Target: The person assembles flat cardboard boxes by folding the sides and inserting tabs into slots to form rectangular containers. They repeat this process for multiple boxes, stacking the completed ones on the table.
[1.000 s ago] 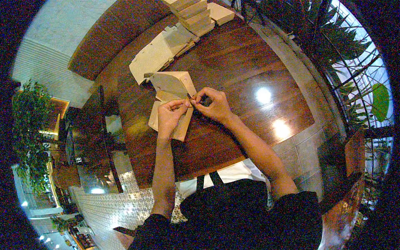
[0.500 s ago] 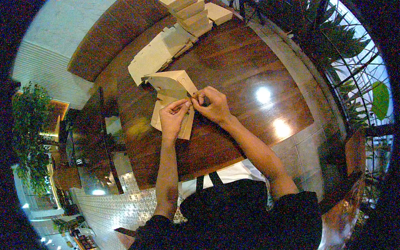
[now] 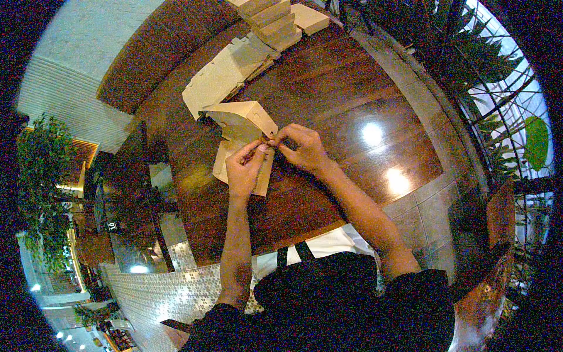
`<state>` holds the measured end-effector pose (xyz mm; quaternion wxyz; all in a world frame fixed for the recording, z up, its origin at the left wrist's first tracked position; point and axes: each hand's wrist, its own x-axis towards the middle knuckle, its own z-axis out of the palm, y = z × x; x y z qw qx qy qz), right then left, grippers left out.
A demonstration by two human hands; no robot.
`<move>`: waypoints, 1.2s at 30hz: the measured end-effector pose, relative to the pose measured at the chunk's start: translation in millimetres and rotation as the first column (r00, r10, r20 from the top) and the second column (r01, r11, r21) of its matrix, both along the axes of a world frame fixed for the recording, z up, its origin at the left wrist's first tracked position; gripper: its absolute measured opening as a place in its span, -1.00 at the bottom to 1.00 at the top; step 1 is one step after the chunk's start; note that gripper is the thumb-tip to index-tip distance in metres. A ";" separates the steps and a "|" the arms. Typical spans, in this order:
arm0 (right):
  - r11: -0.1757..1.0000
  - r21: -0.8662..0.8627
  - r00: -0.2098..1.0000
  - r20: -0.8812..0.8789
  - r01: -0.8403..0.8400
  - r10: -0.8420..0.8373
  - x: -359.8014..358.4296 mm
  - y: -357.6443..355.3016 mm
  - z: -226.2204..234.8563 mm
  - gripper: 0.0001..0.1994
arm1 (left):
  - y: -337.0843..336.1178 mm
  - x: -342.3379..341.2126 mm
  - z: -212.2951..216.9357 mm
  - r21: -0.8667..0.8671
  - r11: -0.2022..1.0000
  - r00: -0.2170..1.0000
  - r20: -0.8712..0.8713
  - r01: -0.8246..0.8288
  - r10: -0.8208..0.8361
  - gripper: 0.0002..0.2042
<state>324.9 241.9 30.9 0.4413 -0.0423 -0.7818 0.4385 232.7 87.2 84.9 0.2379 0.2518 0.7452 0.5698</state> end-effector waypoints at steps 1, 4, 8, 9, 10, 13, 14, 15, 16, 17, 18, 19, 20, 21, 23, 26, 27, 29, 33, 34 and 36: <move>1.000 0.008 1.000 0.003 -0.016 0.016 0.6 0.4 0.7 -0.88 | -0.3 2.0 1.4 0.003 1.000 0.999 -0.032 -0.007 0.007 -0.62; 0.998 -0.050 0.997 0.059 -0.040 0.043 1.1 -1.0 2.7 -0.88 | -3.0 6.5 4.0 -0.034 0.999 0.993 -0.114 -0.017 0.013 -0.58; 0.985 -0.144 0.990 0.094 -0.091 0.106 1.0 -2.3 2.7 -0.86 | -6.0 6.0 0.7 -0.062 0.998 0.995 -0.099 -0.022 0.016 -0.55; 0.984 -0.155 0.989 0.104 -0.093 0.109 1.3 -2.5 2.0 -0.86 | -6.1 5.6 -0.7 -0.043 0.998 0.999 -0.037 -0.035 0.033 -0.55; 0.982 -0.166 0.987 0.113 -0.092 0.112 1.3 -2.2 1.1 -0.85 | -6.1 4.4 -1.6 -0.056 0.998 0.997 -0.073 -0.036 0.032 -0.55; 0.973 -0.210 0.985 0.117 -0.100 0.126 0.9 -2.3 -2.1 -0.86 | -5.9 5.0 -1.9 -0.063 0.998 0.997 -0.074 -0.023 0.018 -0.56; 0.972 -0.221 0.986 0.121 -0.084 0.113 0.2 -1.9 -3.0 -0.86 | -6.6 7.8 -0.8 -0.064 0.998 0.998 -0.067 -0.020 0.016 -0.56; 0.970 -0.232 0.988 0.117 -0.075 0.105 -0.8 -1.7 -3.7 -0.85 | -7.5 10.4 1.1 -0.047 0.999 0.999 -0.046 -0.015 0.013 -0.57; 0.968 -0.244 0.989 0.119 -0.061 0.093 -1.2 -1.9 -4.3 -0.84 | -8.0 12.1 3.8 -0.077 0.997 0.996 -0.085 -0.005 -0.001 -0.57; 0.966 -0.249 0.988 0.111 -0.074 0.105 -1.7 -1.6 -4.7 -0.84 | -8.1 13.6 6.5 -0.087 0.996 0.994 -0.112 0.009 -0.019 -0.57; 0.964 -0.254 0.988 0.110 -0.080 0.110 -1.7 -1.5 -5.0 -0.84 | -8.3 15.1 9.5 -0.098 0.995 0.990 -0.137 0.025 -0.038 -0.57; 0.963 -0.258 0.987 0.112 -0.079 0.111 -1.3 -1.0 -5.0 -0.84 | -8.8 16.0 12.5 -0.108 0.993 0.981 -0.184 0.044 -0.063 -0.57; 0.960 -0.267 0.986 0.115 -0.085 0.119 -1.1 -0.6 -5.0 -0.84 | -9.9 16.4 15.3 -0.119 0.991 0.969 -0.230 0.063 -0.089 -0.57; 0.957 -0.278 0.985 0.121 -0.086 0.124 -0.9 -0.2 -4.7 -0.84 | -10.7 15.9 18.1 -0.133 0.988 0.955 -0.274 0.080 -0.114 -0.58; 0.957 -0.276 0.983 0.127 -0.093 0.132 -0.1 0.9 -4.0 -0.83 | -11.4 15.1 21.3 -0.181 0.978 0.928 -0.335 0.108 -0.164 -0.56; 0.957 -0.267 0.983 0.110 -0.113 0.147 0.7 1.5 -3.3 -0.79 | -12.2 15.0 21.6 -0.177 0.972 0.919 -0.334 0.156 -0.209 -0.54; 0.951 -0.283 0.983 0.094 -0.124 0.156 0.2 1.1 -3.2 -0.77 | -12.7 15.0 20.8 -0.161 0.972 0.922 -0.320 0.173 -0.218 -0.53; 0.935 -0.334 0.984 0.090 -0.117 0.156 -1.1 0.6 -3.4 -0.73 | -14.2 14.4 18.2 -0.129 0.979 0.946 -0.264 0.160 -0.190 -0.54; 0.913 -0.397 0.978 0.139 -0.091 0.158 -3.0 5.4 -4.9 -0.65 | -17.4 9.3 9.4 -0.067 0.985 0.965 -0.199 0.158 -0.169 -0.55; 0.913 -0.398 0.973 0.159 -0.091 0.166 -2.9 6.8 -5.4 -0.63 | -19.0 7.2 7.3 -0.063 0.983 0.975 -0.136 0.170 -0.178 -0.55; 0.895 -0.436 0.965 0.179 -0.099 0.194 -3.3 8.1 -6.4 -0.61 | -20.4 2.9 3.5 -0.037 0.979 0.980 -0.021 0.199 -0.200 -0.56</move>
